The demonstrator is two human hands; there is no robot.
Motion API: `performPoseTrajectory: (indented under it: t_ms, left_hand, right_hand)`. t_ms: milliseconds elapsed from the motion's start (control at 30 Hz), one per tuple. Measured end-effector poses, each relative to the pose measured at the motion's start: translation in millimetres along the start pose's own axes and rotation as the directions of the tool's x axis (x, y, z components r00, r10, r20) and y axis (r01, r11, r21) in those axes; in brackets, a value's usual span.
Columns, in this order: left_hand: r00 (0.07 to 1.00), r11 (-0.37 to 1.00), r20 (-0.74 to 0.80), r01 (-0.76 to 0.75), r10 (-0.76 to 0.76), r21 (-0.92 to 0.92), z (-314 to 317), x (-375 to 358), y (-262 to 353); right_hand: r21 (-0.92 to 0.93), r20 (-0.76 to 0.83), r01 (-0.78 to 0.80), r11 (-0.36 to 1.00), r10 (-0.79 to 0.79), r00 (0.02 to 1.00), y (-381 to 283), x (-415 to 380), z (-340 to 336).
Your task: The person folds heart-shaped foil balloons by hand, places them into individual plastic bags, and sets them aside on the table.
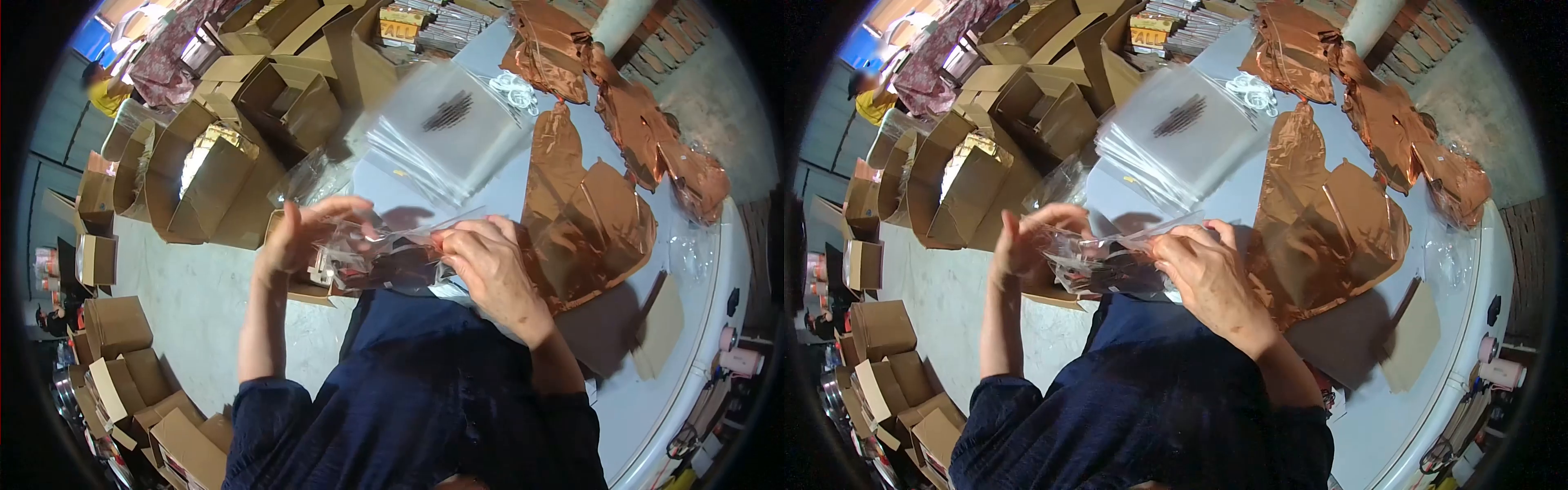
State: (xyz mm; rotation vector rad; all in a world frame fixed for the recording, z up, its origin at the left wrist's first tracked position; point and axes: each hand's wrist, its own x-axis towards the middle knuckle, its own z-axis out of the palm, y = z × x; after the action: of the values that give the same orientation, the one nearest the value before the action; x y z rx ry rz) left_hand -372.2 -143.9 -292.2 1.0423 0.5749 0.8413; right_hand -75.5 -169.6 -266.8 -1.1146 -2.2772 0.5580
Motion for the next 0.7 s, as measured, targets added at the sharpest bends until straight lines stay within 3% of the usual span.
performPoseTrajectory:
  t_ms: [67,133,167,267,300,400,433,533,567,600,633,700]
  left_hand:
    - [0.998,0.992,0.042,0.034,-0.039,0.118,2.0,8.9,26.7]
    - [0.951,0.855,0.231,0.058,-0.204,0.515,-4.6,24.2,58.6]
    - [0.939,0.826,0.230,0.089,-0.256,0.557,4.7,27.2,64.7]
    - [0.725,0.406,0.189,0.136,-0.662,0.904,41.5,58.3,90.6]
    - [0.786,0.258,0.109,0.067,-0.609,0.964,59.8,57.2,87.2]
    - [0.752,0.513,0.288,0.078,-0.593,0.855,58.8,63.7,61.5]
    - [0.803,0.498,0.294,0.004,-0.518,0.867,59.7,62.6,59.9]
    - [0.925,0.350,0.310,-0.221,-0.222,0.910,48.4,54.9,32.0]
    - [0.964,0.107,0.255,-0.247,-0.070,0.963,36.3,53.3,11.0]
    - [0.975,0.054,0.220,-0.217,-0.043,0.975,26.8,51.3,-3.0]
    - [0.983,0.003,0.180,-0.180,-0.014,0.984,18.1,49.1,-13.4]
    - [0.989,-0.087,0.146,-0.145,-0.001,0.986,14.9,50.1,-14.5]
  right_hand:
    - [0.012,0.026,0.020,1.000,-0.020,0.999,-10.3,4.7,-4.5]
    - [-0.001,0.050,0.047,0.999,-0.047,0.998,-17.7,7.8,-7.3]
    - [-0.014,0.056,0.085,0.996,-0.084,0.995,-17.9,7.5,-5.0]
    - [-0.065,0.059,0.168,0.984,-0.164,0.985,-18.1,3.0,3.9]
    - [-0.087,0.048,0.180,0.980,-0.177,0.983,-20.4,1.7,7.3]
    - [-0.042,0.059,0.179,0.983,-0.176,0.983,-24.5,-1.7,7.3]
    - [0.000,0.074,0.185,0.983,-0.185,0.980,-22.3,-4.1,5.6]
    - [0.124,0.180,0.224,0.967,-0.244,0.953,-22.5,-12.0,2.0]
    - [0.190,0.223,0.236,0.953,-0.276,0.935,-22.5,-15.2,0.6]
    - [0.259,0.269,0.242,0.935,-0.310,0.912,-22.7,-18.7,0.1]
    - [0.214,0.263,0.294,0.932,-0.344,0.901,-21.4,-21.6,3.0]
    - [0.186,0.304,0.227,0.956,-0.275,0.912,-18.6,-22.4,1.5]
